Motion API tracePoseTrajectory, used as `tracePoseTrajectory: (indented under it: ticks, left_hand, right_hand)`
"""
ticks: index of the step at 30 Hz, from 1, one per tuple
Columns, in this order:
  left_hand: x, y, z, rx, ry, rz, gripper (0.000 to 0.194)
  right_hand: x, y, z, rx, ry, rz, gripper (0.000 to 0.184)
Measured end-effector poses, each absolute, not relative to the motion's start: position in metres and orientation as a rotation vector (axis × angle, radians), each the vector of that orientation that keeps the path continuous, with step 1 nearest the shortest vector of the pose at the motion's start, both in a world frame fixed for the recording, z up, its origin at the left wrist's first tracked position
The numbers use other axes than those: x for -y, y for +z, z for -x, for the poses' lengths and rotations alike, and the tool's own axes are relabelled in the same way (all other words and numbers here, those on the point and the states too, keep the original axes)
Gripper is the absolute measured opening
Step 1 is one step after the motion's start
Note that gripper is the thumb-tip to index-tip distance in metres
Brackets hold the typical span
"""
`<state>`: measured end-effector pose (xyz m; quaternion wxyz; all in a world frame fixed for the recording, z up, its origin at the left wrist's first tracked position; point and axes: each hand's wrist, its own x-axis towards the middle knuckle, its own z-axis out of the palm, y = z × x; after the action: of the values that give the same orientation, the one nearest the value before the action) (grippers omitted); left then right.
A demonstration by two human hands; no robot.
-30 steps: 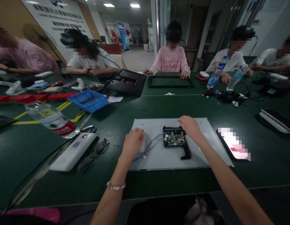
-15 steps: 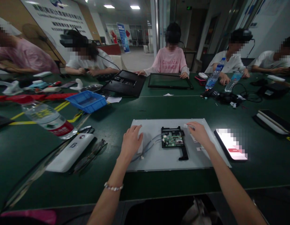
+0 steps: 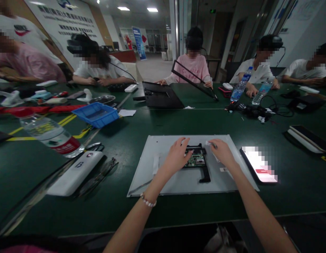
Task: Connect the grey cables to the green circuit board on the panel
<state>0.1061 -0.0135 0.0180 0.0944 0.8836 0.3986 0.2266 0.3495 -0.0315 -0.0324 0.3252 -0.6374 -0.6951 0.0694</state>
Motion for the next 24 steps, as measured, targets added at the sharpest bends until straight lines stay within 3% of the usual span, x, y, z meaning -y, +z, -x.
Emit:
tracePoseTrajectory:
  ticks: [10,24]
  left_hand:
    - [0.023,0.003,-0.107,-1.079,0.510,-2.713,0.065]
    - [0.026,-0.005,-0.113,-1.321,0.412,-2.718,0.061]
  right_hand:
    - [0.031,-0.032,-0.344,1.962,0.101,1.749,0.028]
    - [0.028,-0.032,-0.341,1.987,0.051,1.809,0.022]
